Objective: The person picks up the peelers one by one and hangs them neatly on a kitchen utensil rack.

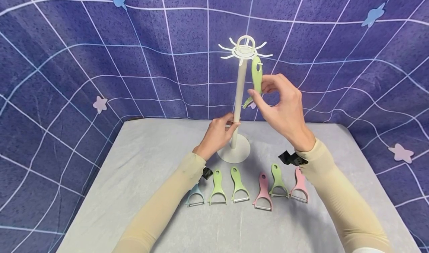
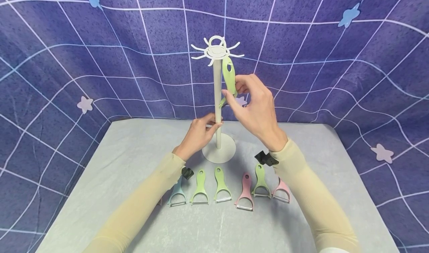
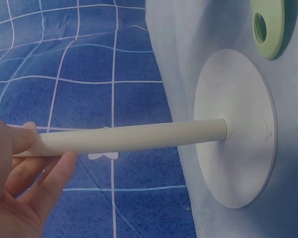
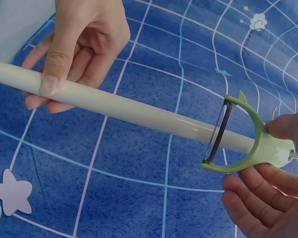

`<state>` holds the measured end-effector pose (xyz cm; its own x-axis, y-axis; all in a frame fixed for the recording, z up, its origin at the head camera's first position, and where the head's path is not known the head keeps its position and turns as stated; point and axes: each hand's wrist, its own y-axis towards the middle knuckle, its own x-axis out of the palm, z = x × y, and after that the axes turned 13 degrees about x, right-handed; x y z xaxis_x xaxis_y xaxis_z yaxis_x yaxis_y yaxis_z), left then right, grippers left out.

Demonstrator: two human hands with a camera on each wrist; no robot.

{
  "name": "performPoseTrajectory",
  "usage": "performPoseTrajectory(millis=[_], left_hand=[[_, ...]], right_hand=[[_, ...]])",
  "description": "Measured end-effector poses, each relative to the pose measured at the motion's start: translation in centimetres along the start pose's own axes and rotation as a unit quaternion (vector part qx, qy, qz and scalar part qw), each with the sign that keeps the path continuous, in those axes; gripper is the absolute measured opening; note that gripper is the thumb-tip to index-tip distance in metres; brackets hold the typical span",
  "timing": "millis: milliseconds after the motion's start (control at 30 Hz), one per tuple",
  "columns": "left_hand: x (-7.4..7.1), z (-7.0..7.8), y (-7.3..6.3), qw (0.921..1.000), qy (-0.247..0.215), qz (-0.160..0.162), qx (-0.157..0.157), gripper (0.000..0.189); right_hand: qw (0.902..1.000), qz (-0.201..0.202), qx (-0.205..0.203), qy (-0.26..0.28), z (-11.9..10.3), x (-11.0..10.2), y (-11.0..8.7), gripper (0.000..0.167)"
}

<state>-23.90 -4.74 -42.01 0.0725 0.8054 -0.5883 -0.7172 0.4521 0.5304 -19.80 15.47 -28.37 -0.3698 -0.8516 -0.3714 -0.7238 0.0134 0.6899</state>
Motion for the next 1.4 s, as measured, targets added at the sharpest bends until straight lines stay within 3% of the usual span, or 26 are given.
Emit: performPoseTrajectory(millis=[700, 1100, 1400], left_hand=[[0.0, 0.0, 0.0, 0.9999, 0.010, 0.003, 0.000, 0.019], [0.1, -0.1, 0.0, 0.9999, 0.012, 0.007, 0.007, 0.018], [0.1, -0.2, 0.0, 1.0000, 0.006, 0.006, 0.003, 0.019]], right_hand=[[0.9995, 0.012, 0.012, -0.026, 0.6, -0.2, -0.7, 0.030], [0.9971, 0.001, 0.044, -0.062, 2.4, -1.2, -3.0, 0.032], [0.9902, -0.033, 0.091, -0.100, 5.1, -2.1, -6.2, 0.032]])
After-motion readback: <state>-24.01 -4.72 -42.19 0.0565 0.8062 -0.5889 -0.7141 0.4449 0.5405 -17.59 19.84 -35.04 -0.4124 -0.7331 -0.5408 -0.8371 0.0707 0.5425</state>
